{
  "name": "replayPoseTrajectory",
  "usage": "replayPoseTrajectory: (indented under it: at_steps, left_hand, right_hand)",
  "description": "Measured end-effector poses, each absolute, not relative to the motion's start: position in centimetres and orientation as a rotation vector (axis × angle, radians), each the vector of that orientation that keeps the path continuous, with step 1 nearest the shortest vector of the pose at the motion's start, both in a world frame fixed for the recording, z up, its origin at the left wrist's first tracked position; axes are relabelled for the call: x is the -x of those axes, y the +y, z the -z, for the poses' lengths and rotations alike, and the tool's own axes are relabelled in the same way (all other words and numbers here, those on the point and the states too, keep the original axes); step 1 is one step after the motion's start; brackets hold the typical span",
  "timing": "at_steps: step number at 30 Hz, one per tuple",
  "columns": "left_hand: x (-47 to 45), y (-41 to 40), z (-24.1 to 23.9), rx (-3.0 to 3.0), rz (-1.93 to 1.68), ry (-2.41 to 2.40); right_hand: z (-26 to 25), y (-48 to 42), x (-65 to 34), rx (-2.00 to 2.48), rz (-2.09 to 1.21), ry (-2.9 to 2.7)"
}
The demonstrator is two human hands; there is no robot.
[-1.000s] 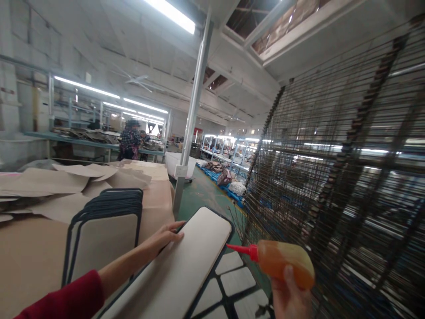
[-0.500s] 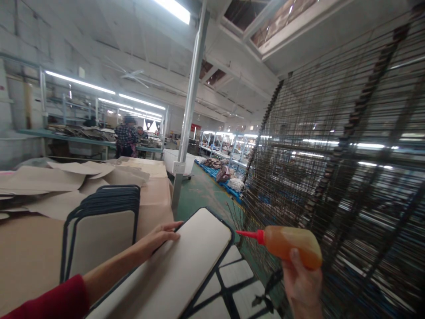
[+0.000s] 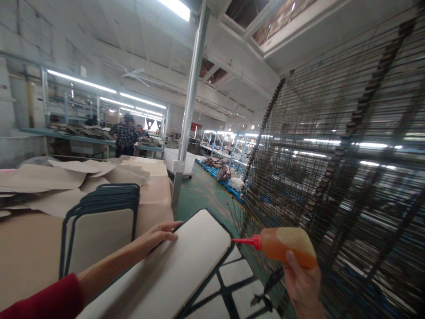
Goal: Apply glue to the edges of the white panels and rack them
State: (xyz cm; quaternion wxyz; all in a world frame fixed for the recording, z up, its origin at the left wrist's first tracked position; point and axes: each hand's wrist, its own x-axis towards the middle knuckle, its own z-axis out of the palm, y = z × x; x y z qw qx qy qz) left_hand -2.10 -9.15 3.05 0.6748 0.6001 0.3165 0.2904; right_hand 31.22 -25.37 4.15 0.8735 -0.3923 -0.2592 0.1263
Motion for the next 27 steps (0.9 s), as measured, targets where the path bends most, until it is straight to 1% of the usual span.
replayPoseTrajectory:
  at_steps: [8,14,22,27]
  left_hand:
    - [2.2,-9.9,-4.0,-1.364,-0.663,0.738]
    - [2.0,-9.2,-3.1,-1.32,-0.677,0.73]
    - [0.6,-10.2,-4.2,-1.236,-0.754,0.834]
    - [-1.0,-10.6,-4.0,-1.215,-0.77,0.788]
  right_hand:
    - [-4.2,-25.3,-31.3,0.829,-0.25,-0.549]
    - [-4.2,-25.6,-31.3,0.816,-0.272,-0.55]
    - [-0.3,-26.1,-27.9,0.922,-0.461,-0.554]
    - [-0.2,-24.4,-25.2,0.834,-0.449,-0.486]
